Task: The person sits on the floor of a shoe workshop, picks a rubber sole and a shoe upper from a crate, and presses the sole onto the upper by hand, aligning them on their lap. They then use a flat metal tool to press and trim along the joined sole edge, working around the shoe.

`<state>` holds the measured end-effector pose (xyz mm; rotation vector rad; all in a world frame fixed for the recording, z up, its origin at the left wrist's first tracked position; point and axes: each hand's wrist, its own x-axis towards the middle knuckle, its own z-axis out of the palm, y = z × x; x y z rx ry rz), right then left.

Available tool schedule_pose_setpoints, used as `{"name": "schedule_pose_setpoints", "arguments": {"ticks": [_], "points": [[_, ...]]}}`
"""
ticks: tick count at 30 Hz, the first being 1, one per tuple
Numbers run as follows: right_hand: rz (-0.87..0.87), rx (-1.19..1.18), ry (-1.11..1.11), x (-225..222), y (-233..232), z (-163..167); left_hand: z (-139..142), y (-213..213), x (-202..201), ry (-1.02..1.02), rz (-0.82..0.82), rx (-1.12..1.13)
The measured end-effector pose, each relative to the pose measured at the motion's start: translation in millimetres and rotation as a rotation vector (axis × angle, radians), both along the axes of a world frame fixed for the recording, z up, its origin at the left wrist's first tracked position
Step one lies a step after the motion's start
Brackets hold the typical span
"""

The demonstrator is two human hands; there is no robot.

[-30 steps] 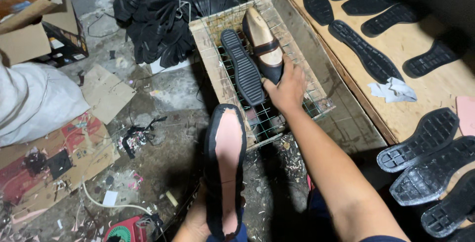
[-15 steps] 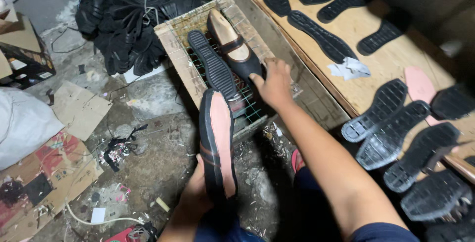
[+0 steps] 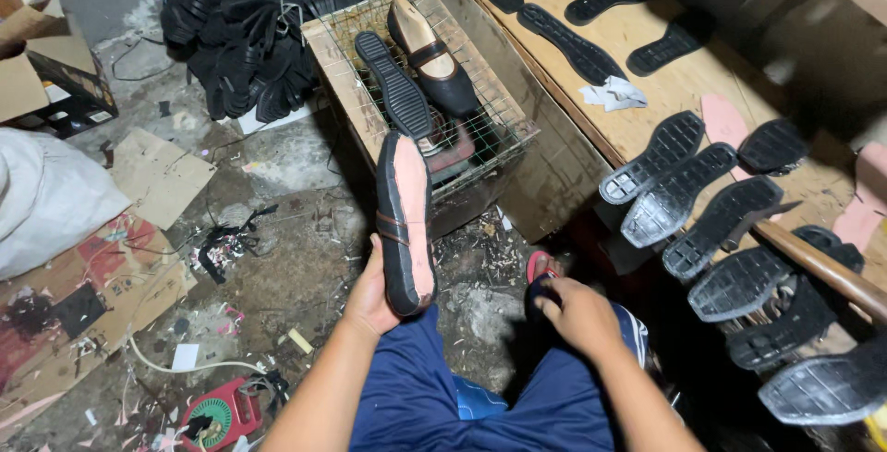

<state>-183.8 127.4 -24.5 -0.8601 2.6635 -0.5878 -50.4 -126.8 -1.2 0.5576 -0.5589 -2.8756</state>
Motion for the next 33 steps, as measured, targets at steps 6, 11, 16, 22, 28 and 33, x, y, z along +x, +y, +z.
{"name": "schedule_pose_setpoints", "arguments": {"ticks": [6, 11, 16, 22, 28, 33], "points": [[-0.086, -0.379, 0.034, 44, 10, -2, 4, 32, 17, 0.073, -0.277, -0.049], [-0.223, -0.96, -0.879, 48, 26, 4, -2, 58, 30, 0.069, -0.571, -0.164], [-0.161, -1.308, -1.169, 70, 43, 3, -2, 90, 43, 0.193, -0.542, -0.053], [0.068, -0.805, -0.79, 110, 36, 13, -6, 102, 45, 0.213, -0.402, -0.208], [0.165, -0.414, -0.33, 102, 61, 36, -26, 93, 68, 0.258, -0.46, -0.267], [0.375, -0.275, -0.073, 104, 73, 37, -32, 78, 106, 0.027, -0.162, -0.22]]}}
